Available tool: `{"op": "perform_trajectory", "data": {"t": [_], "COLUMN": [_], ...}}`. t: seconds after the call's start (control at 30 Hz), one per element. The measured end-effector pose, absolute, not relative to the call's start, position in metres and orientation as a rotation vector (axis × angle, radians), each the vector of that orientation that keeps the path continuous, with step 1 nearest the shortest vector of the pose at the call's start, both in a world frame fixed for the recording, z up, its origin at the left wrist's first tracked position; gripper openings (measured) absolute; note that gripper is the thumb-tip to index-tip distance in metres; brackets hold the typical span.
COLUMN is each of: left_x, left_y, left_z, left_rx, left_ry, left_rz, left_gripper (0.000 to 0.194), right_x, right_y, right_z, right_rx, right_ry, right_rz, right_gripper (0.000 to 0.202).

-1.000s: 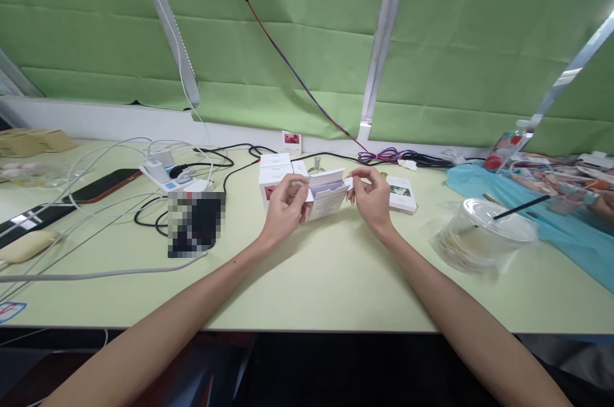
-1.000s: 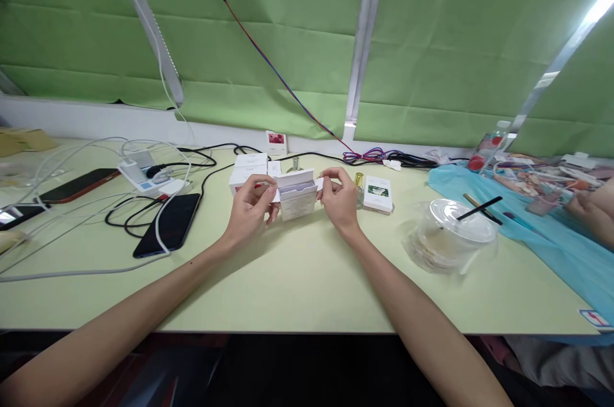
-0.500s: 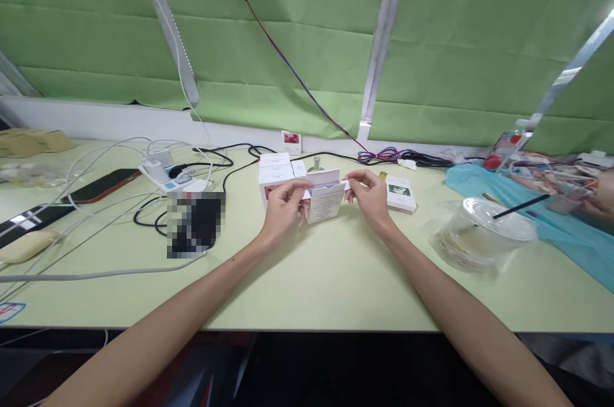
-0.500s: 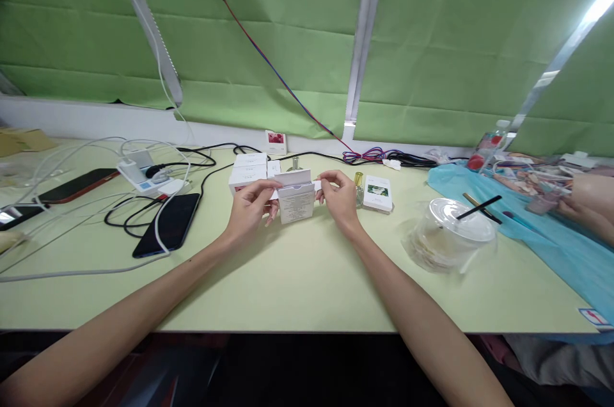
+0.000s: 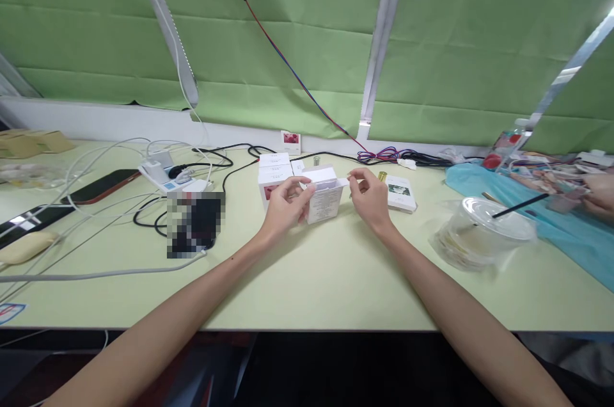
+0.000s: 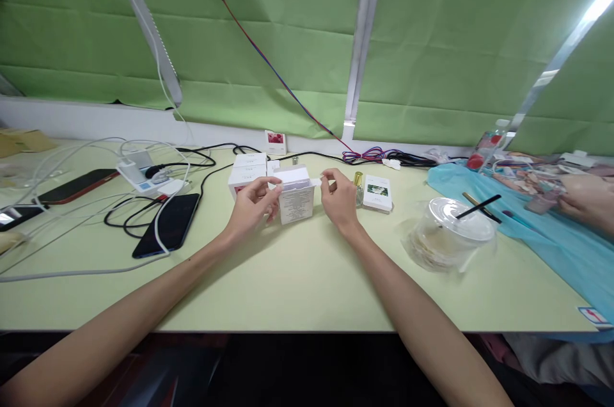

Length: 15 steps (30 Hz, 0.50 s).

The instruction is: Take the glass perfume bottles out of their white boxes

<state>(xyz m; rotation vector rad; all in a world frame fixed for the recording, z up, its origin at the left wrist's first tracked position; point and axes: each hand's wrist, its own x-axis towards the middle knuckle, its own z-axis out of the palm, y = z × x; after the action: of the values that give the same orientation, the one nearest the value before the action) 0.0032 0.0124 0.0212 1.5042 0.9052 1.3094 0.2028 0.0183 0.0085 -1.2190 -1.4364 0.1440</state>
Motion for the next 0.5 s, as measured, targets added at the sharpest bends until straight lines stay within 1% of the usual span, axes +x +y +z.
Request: {"op": "perform_trajectory", "data": {"t": [0.1,0.23,0.33,0.5], "left_x": [0.002,0.002,0.002,0.001], "left_y": [0.014,0.015,0.014,0.013], "left_z": [0.019,0.016,0.015,0.014], "left_rx": [1.517,1.566,1.642,1.75], "left_ry": [0.896,0.919,0.936,0.99], "left_rz": [1.303,1.293,1.304,1.316], "left_gripper": [0.043,0.042,0.04,0.038], "right_x": [0.214,0.235,0.246,0.249], "right_y": [0.023,0.03,0.033,0.033], "right_z": [0.009,0.009,0.008,0.005], "right_rx": [-1.292,-1.57,-1.776,-2.04], "right_ry": [-1.405,-1.324,-1.337,-1.474], "right_rz": [-0.123,-0.386,-0.426,-0.312], "right_gripper": [0.022,0.028,0.032,0.039]}}
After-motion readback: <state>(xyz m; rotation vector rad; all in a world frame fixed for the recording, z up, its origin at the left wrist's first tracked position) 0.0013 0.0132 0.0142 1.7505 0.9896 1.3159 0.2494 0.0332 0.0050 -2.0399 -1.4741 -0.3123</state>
